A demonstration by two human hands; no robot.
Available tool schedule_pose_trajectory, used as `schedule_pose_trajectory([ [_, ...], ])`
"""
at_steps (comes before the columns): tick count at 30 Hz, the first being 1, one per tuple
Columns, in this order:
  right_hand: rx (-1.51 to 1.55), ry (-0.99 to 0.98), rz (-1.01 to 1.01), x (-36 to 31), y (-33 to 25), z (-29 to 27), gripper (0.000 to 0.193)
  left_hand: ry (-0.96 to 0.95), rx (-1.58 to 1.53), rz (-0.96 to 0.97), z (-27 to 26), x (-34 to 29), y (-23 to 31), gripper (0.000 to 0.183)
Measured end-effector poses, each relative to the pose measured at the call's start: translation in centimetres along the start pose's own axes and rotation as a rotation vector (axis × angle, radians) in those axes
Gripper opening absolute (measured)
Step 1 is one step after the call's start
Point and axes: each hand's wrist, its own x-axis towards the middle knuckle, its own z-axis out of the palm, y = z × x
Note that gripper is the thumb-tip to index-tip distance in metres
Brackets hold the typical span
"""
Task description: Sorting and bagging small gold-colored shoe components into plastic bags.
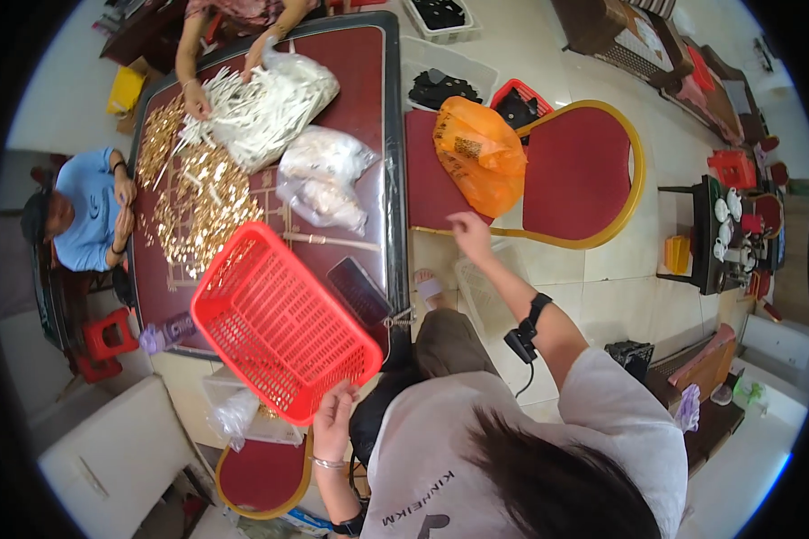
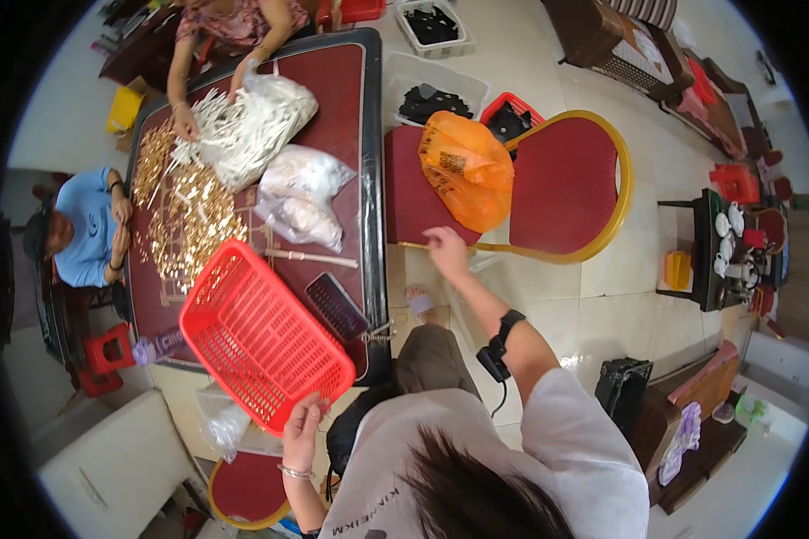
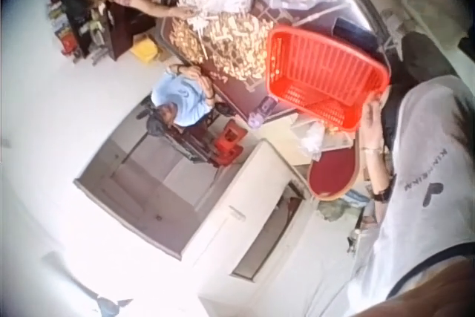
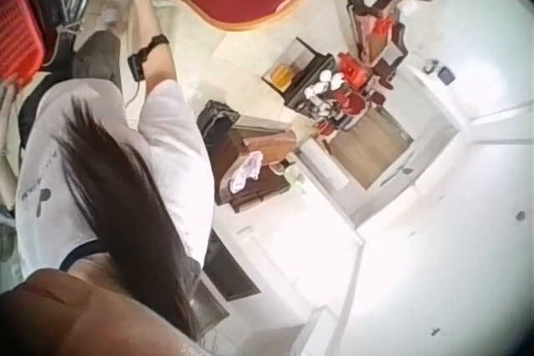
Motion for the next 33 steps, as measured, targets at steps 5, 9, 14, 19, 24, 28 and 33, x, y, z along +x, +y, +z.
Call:
schedule_pose_trajectory([
  [5, -0.224, 0.120, 0.348, 3.1, 15.1, -4.3, 0.025, -0.205, -0.017, -0.091, 5.1, 2.6, 0.5, 0.032],
  [9, -0.267, 0.070, 0.502, 10.3, 20.7, -6.1, 0.051, -0.231, 0.068, -0.180, 8.0, 3.2, 1.3, 0.033],
  [14, -0.256, 0.033, 0.431, 16.4, 24.6, 0.3, 0.077, -0.171, -0.034, -0.252, 10.1, 3.7, 1.0, 0.036],
  [19, 0.658, 0.333, 0.579, 19.4, 33.0, 0.0, 0.054, -0.350, -0.118, -0.278, 11.2, 6.4, -1.5, 0.042],
  [24, 0.957, 0.307, 0.559, 18.4, 16.9, 1.7, 0.035, -0.301, -0.032, -0.233, 11.4, 5.1, 1.4, 0.042],
  [28, 0.275, 0.135, 0.050, 17.6, 6.6, -0.4, 0.028, -0.300, -0.119, -0.160, 12.0, 4.6, 1.9, 0.035],
  [33, -0.138, -0.019, -0.038, 13.7, -0.3, -5.1, 0.025, -0.252, -0.064, -0.064, 11.9, 4.4, 5.2, 0.034],
])
